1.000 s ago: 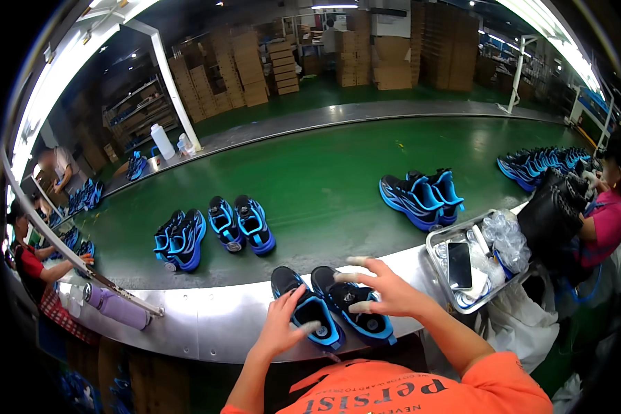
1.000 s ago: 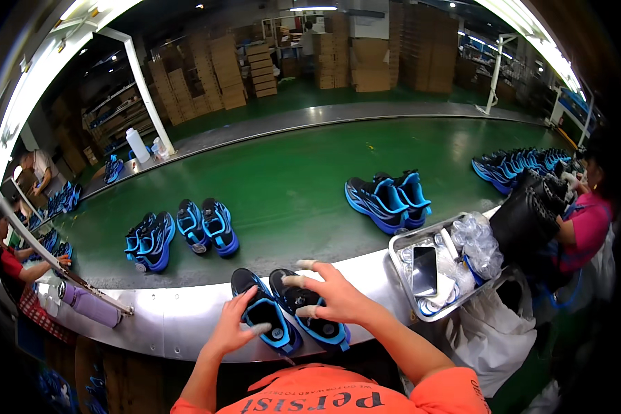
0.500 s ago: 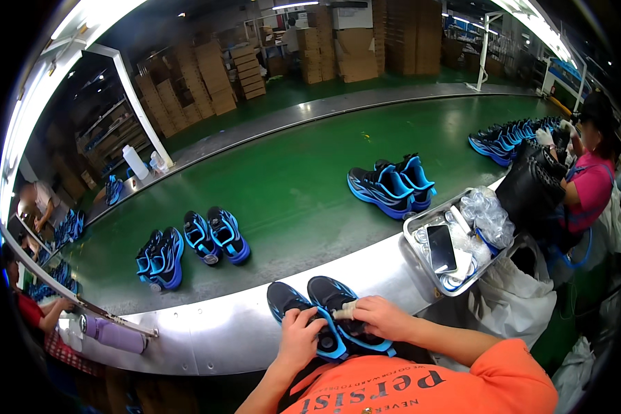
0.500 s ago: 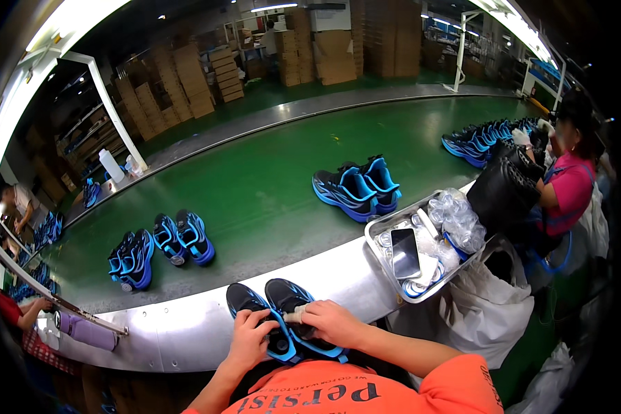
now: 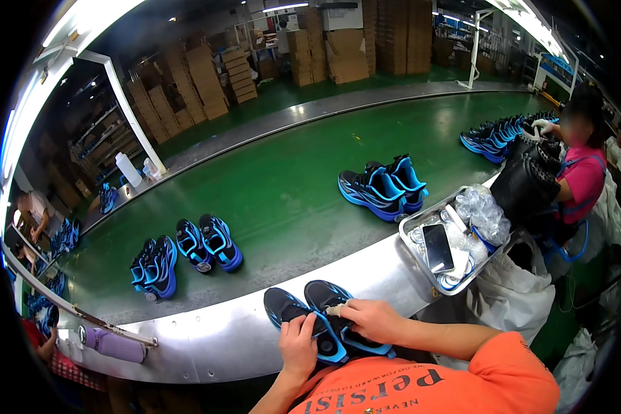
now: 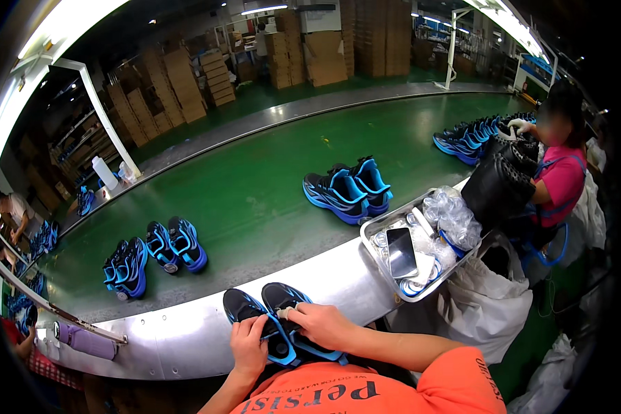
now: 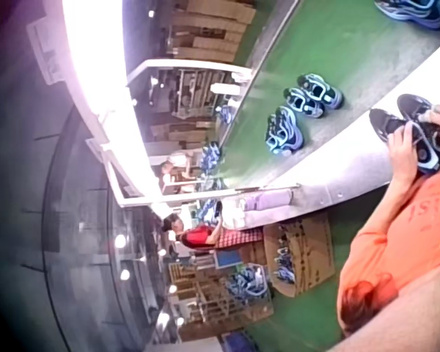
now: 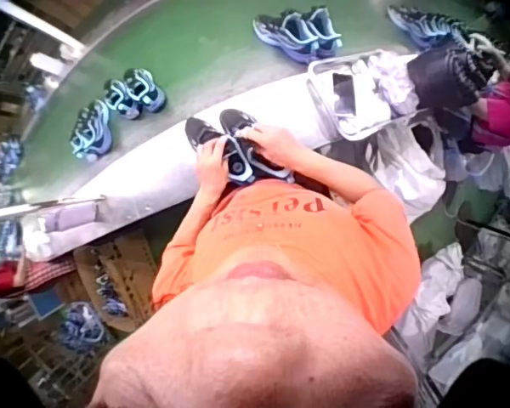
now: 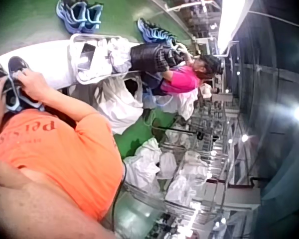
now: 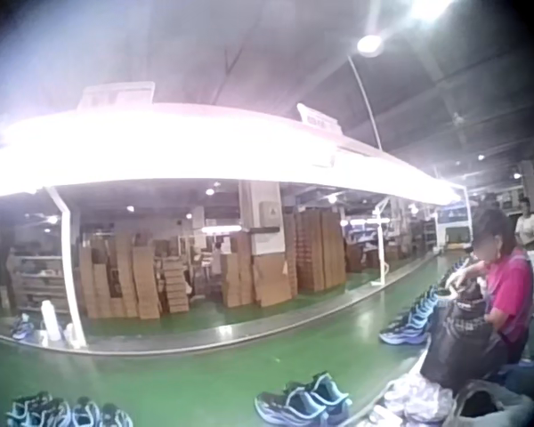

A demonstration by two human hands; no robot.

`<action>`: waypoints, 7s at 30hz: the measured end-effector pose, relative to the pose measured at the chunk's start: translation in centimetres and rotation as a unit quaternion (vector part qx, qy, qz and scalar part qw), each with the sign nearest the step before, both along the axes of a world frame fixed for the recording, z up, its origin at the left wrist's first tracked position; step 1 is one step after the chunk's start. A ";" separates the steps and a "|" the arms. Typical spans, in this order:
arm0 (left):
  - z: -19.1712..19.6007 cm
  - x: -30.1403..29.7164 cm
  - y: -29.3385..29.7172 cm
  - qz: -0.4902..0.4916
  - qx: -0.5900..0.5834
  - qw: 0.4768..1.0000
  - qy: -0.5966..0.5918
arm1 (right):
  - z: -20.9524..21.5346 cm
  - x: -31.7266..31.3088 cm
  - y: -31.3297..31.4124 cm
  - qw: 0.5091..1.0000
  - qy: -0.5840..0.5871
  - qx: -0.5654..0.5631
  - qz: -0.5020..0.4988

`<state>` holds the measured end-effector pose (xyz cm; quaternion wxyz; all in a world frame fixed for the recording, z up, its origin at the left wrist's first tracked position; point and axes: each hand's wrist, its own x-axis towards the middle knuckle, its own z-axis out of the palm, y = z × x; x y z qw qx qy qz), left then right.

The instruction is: The person wipes and checks the dials on pairs of shoes by hand at a workstation and places the shoes onto a conveyor belt.

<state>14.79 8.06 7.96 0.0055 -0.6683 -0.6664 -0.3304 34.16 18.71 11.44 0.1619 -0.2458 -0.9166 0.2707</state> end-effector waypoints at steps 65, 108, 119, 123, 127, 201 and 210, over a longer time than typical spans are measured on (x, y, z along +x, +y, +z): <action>-3.0 8.4 2.1 0.051 0.016 0.999 0.007 | -7.2 9.7 3.1 0.993 0.052 0.037 0.103; -4.0 16.5 13.5 -0.140 -0.111 0.956 -0.231 | -4.5 20.9 13.5 0.985 0.067 -0.139 0.077; 1.9 19.6 10.0 -0.114 -0.156 0.949 -0.251 | 0.8 24.2 10.7 0.989 0.011 -0.144 0.032; -1.9 19.3 13.2 -0.048 -0.105 0.983 -0.146 | -3.4 21.8 12.0 0.997 -0.024 -0.029 -0.072; -8.8 15.6 16.5 -0.147 -0.173 0.931 -0.285 | -9.3 21.5 16.6 0.991 0.060 -0.089 0.081; -22.6 13.2 21.4 -0.145 -0.169 0.941 -0.255 | -24.8 19.4 20.6 0.998 0.023 -0.034 -0.044; -20.2 22.2 17.4 -0.157 -0.363 0.733 -0.553 | -26.2 19.0 20.6 0.997 0.070 0.004 -0.023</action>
